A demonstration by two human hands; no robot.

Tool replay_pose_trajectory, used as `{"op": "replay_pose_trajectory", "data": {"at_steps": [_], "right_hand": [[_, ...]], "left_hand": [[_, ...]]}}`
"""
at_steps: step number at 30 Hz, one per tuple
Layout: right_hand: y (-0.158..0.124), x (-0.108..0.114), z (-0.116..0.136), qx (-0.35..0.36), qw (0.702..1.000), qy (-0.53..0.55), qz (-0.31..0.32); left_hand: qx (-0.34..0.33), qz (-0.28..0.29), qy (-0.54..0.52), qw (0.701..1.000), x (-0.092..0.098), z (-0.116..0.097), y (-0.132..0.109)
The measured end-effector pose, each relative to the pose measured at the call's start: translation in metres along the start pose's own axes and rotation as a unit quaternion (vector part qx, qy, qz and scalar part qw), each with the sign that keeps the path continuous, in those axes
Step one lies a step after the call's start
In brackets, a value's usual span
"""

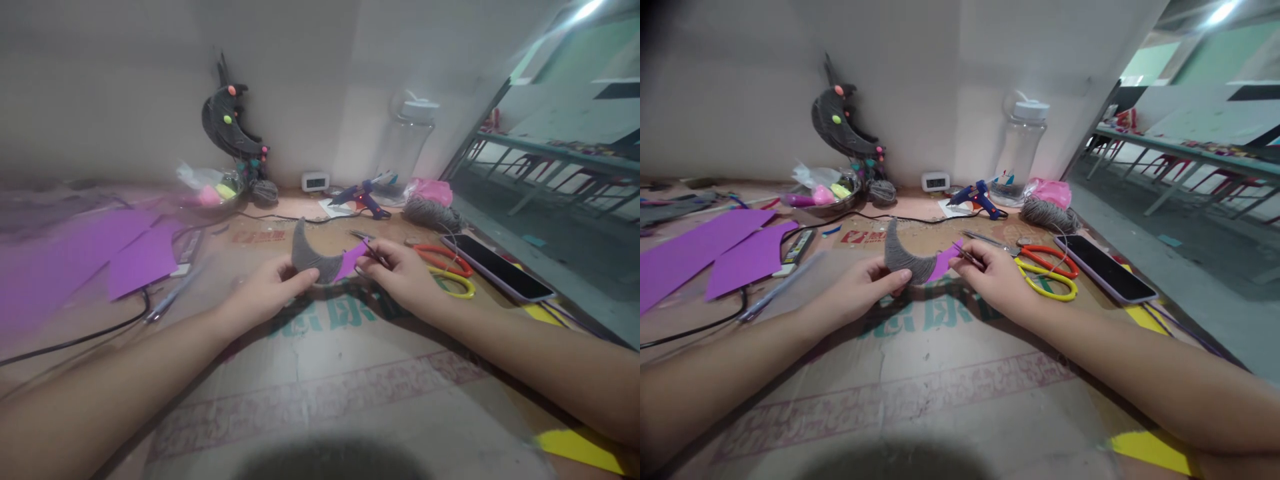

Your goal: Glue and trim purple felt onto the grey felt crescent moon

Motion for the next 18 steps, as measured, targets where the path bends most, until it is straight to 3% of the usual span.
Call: {"op": "replay_pose_trajectory", "data": {"at_steps": [8,12,15,18], "right_hand": [[-0.008,-0.006,0.010,0.029,0.998,0.007,0.052],[-0.007,-0.001,0.005,0.034,0.993,0.104,-0.036],[-0.005,0.001,-0.004,-0.008,0.981,0.181,-0.073],[-0.004,-0.006,-0.011,-0.105,0.964,0.244,0.009]], "left_hand": [[-0.009,-0.006,-0.023,1.000,-0.001,-0.005,0.001],[-0.022,-0.011,-0.021,0.999,0.001,-0.007,0.001],[-0.027,-0.007,-0.017,0.999,0.001,-0.006,0.001],[-0.027,-0.001,-0.020,0.999,0.001,-0.004,0.000]]}}
Point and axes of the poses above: each hand's wrist, its own y-axis towards the middle knuckle, its own x-axis out of the back of the hand, z = x × y, the point moved 3 cm from there along y, towards the middle knuckle, and after that the axes turned 6 degrees about x, right-handed, at the moved point
